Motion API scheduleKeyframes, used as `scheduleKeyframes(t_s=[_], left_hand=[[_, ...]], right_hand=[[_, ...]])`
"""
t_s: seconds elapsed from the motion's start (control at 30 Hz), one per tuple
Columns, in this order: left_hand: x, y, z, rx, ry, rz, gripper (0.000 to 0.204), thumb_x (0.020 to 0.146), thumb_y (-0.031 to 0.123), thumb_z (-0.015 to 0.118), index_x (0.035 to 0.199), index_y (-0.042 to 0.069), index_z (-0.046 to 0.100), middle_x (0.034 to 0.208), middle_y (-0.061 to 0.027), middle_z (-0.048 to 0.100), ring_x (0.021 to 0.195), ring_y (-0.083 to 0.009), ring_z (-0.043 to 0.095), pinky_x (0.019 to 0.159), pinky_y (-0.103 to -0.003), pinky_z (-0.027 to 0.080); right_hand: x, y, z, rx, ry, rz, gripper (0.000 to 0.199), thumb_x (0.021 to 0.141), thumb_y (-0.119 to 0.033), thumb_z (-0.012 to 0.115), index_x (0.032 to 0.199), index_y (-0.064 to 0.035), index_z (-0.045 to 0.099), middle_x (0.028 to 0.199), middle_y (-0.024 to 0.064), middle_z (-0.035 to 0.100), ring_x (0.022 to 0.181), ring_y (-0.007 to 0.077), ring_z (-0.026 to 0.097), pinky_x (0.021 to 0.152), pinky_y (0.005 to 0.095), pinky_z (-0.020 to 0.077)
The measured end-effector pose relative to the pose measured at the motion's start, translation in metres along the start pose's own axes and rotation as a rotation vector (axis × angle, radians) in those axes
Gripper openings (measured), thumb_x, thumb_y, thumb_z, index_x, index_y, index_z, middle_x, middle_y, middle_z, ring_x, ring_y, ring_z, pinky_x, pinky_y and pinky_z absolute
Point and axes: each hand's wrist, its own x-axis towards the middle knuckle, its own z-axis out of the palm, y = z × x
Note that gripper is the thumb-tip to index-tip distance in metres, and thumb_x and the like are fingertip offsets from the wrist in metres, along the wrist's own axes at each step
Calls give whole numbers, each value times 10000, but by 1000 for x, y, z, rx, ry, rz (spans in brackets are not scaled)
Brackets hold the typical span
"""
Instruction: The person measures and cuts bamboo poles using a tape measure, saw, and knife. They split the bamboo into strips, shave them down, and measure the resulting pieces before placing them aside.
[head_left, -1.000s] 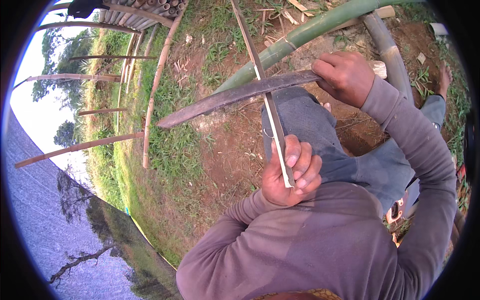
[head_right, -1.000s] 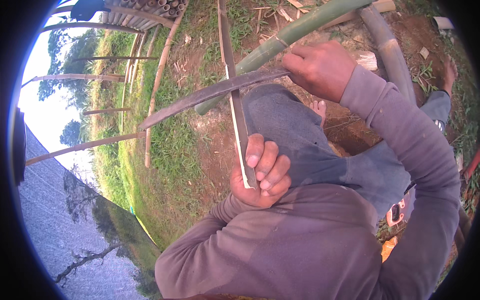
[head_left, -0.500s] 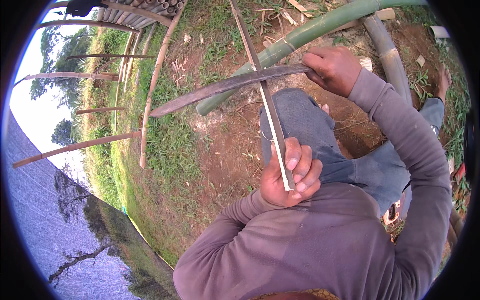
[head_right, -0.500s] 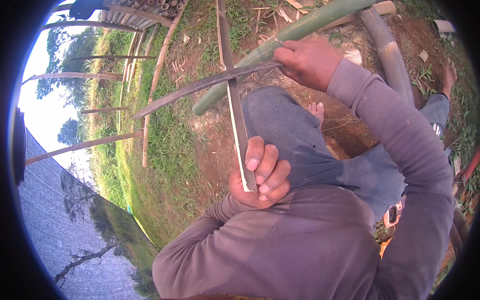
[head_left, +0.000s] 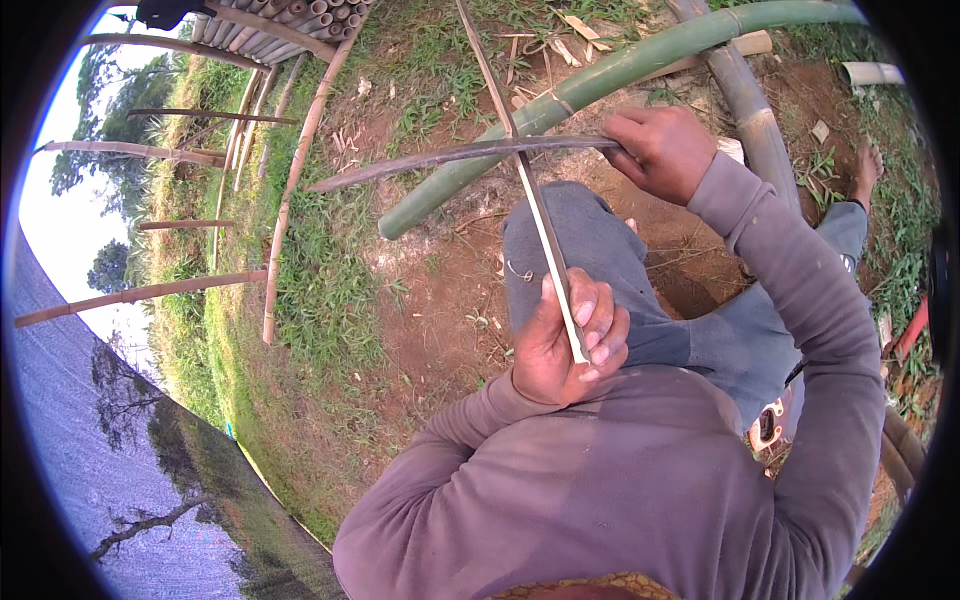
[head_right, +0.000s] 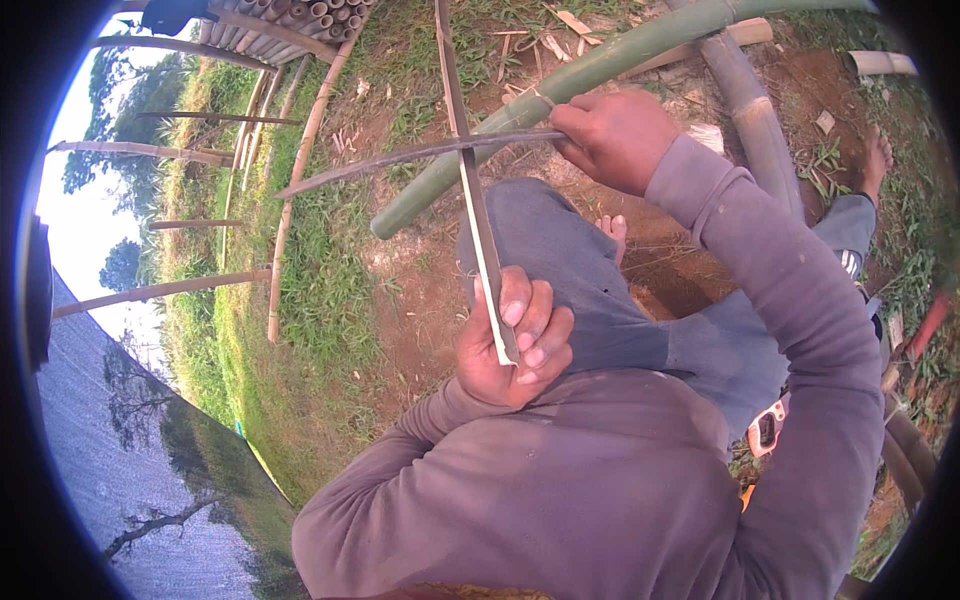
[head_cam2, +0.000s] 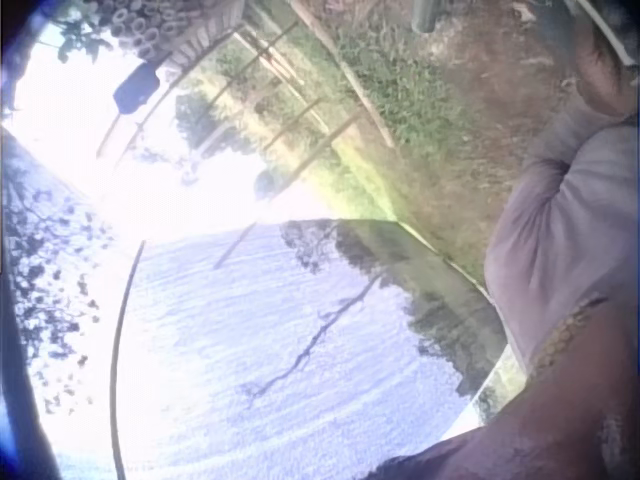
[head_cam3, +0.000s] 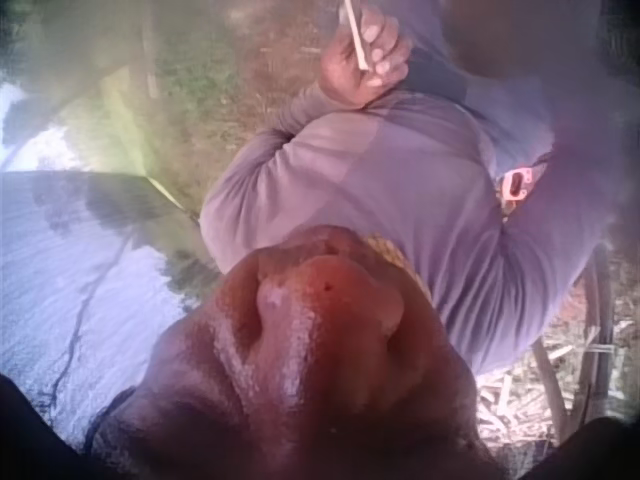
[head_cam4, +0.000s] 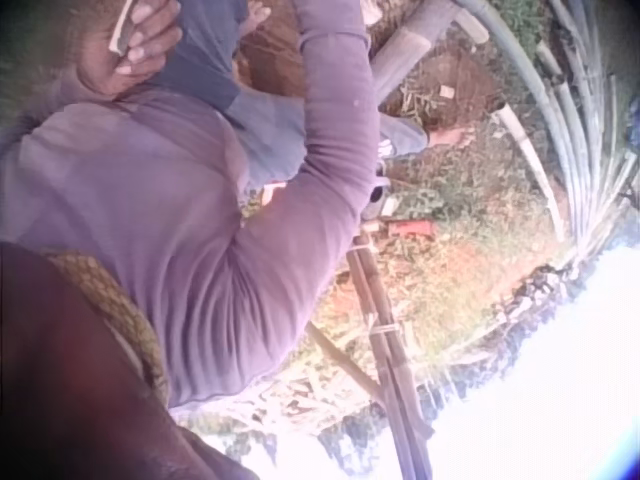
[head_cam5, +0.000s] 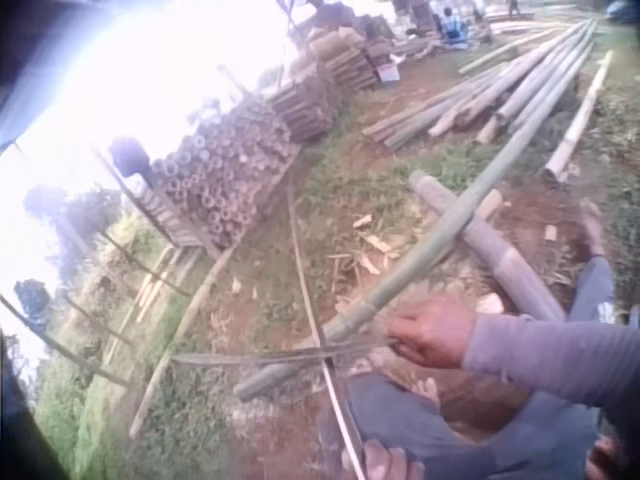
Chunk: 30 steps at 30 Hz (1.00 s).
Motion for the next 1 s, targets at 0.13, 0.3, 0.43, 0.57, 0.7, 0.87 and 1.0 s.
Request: scheduleKeyframes(t_s=[0.13,0.3,0.43,0.57,0.7,0.87,1.0], left_hand=[[3,3,12,113,213,-45,468,1113,499,351,1011,75,521,799,-36,525,656,-132,535,485,-234,429],[16,-14,18,275,366,-112,449,1103,515,394,1000,100,530,740,-11,522,621,-104,527,449,-214,368],[30,-25,25,357,413,-83,399,1113,464,417,1014,101,553,743,-2,563,586,-73,521,436,-203,364],[53,-45,22,465,365,-72,342,1110,407,471,1008,96,574,745,11,567,599,-64,528,443,-202,372],[75,-75,10,540,352,-134,369,1110,432,461,986,105,579,745,11,543,617,-71,510,486,-215,392],[91,-96,-2,630,378,-249,348,1102,449,475,1025,132,593,832,17,561,691,-87,522,583,-240,423],[94,-104,-7,714,392,-316,326,1096,416,496,1112,110,605,956,6,561,805,-97,541,682,-257,457]], right_hand=[[-38,-33,-38,291,-72,129,186,876,-188,722,962,-67,610,793,120,633,693,360,665,592,477,512],[-86,-91,-93,346,-69,214,206,848,-119,751,999,-26,646,797,143,631,681,382,642,583,461,489],[-95,-108,-121,379,-103,321,149,913,-120,726,919,0,637,761,152,584,654,354,594,582,419,463],[-113,-94,-127,624,-52,654,191,1005,-173,671,920,-9,624,722,76,569,603,173,540,560,305,427],[-115,-101,-129,993,87,936,212,993,-218,702,989,-19,629,763,-12,598,613,57,530,545,227,419],[-139,-95,-131,903,114,1030,220,919,-175,763,981,-17,622,774,15,630,592,81,572,525,241,460],[-158,-85,-132,1000,172,1111,202,900,-127,760,1014,1,653,776,6,640,602,65,567,531,238,454]])
